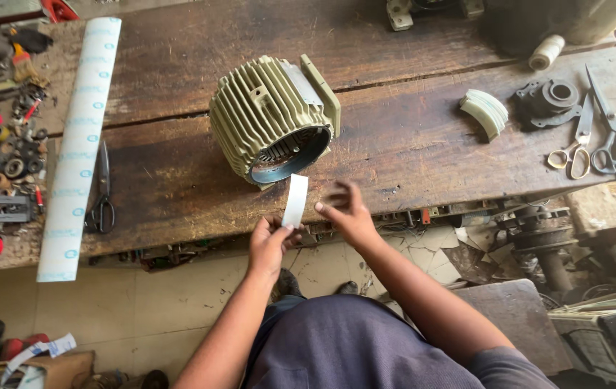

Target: The person works on an electric motor stator housing on a wooden workbench, fitting white plastic wedge pieces into the housing and rotating it to access different sides. They then use a dark cloth to wipe the inside of the stator, cleaning around the copper windings and slots.

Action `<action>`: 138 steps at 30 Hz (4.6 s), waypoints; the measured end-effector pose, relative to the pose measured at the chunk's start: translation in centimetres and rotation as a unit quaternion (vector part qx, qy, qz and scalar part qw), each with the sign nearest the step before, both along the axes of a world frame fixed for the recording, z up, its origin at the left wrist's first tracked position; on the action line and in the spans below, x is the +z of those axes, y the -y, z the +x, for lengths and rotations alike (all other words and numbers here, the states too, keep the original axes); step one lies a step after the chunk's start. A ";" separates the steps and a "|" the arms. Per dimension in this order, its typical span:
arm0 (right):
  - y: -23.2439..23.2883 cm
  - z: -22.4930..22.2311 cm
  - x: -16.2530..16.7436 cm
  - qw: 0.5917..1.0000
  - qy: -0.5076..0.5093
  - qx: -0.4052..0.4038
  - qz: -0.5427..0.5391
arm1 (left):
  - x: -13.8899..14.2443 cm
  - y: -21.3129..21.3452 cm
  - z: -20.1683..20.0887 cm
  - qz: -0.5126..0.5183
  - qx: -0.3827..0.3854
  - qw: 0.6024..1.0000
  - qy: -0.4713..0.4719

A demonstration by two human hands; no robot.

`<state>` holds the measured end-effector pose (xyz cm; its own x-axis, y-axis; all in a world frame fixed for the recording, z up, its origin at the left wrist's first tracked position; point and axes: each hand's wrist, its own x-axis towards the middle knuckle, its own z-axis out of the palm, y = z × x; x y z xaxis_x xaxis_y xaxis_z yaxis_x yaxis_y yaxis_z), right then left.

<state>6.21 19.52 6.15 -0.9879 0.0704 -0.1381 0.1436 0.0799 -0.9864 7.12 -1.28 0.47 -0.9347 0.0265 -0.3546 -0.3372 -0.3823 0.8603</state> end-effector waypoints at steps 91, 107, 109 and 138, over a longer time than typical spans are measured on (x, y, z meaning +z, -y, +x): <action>3.1 -1.5 4.9 0.902 -0.187 0.223 0.317 | -0.4 -1.0 -2.5 -0.137 -0.008 0.981 -0.136; 2.7 -1.3 4.7 0.905 -0.258 0.171 0.290 | 3.0 0.5 -2.9 0.002 -0.067 0.997 0.032; 2.6 -1.4 4.7 0.923 -0.245 0.159 0.249 | 3.8 0.9 -2.7 0.018 -0.104 0.994 0.018; 2.4 -1.2 4.4 0.813 -0.417 0.131 0.386 | 6.4 0.2 -2.3 -0.234 -0.084 0.966 -0.076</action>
